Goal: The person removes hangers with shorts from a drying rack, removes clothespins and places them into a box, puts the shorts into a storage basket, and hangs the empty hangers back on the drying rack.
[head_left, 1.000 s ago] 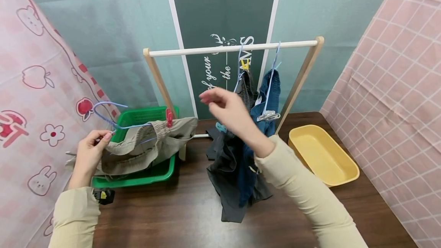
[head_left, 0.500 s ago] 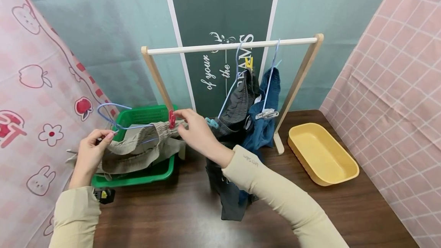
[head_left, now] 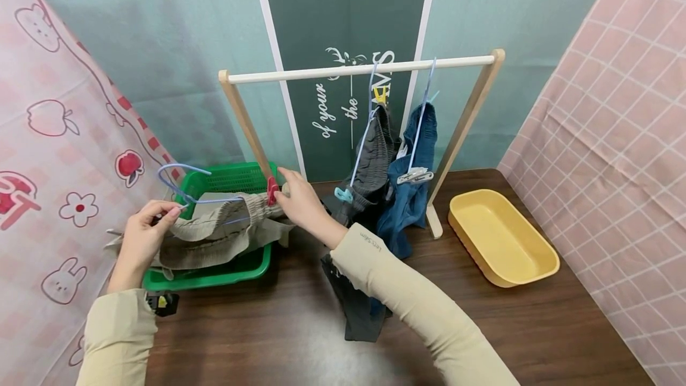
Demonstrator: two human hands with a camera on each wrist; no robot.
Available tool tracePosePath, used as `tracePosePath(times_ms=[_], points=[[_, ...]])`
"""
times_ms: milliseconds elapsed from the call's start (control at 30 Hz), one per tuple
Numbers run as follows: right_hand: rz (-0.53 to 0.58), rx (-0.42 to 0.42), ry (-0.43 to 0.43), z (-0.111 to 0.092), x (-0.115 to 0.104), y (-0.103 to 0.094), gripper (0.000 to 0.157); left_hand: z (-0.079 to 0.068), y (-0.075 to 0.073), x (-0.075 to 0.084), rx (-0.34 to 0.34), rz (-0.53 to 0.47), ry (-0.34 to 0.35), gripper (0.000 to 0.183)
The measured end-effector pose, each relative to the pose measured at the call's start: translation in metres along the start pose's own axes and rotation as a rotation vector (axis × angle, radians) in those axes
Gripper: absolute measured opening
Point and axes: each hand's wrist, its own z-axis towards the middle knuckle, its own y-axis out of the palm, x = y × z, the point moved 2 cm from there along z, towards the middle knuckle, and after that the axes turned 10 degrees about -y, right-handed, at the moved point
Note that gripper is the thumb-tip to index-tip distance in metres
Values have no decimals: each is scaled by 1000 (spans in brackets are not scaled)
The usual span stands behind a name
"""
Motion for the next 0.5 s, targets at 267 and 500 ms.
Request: tracePosePath(times_ms=[267,500], points=[[103,30,-38,3,13,3,37,3,1,-3,-14,35,-9,29],[172,82,3,2,15,4,25,1,3,-1,14,123,14,10]])
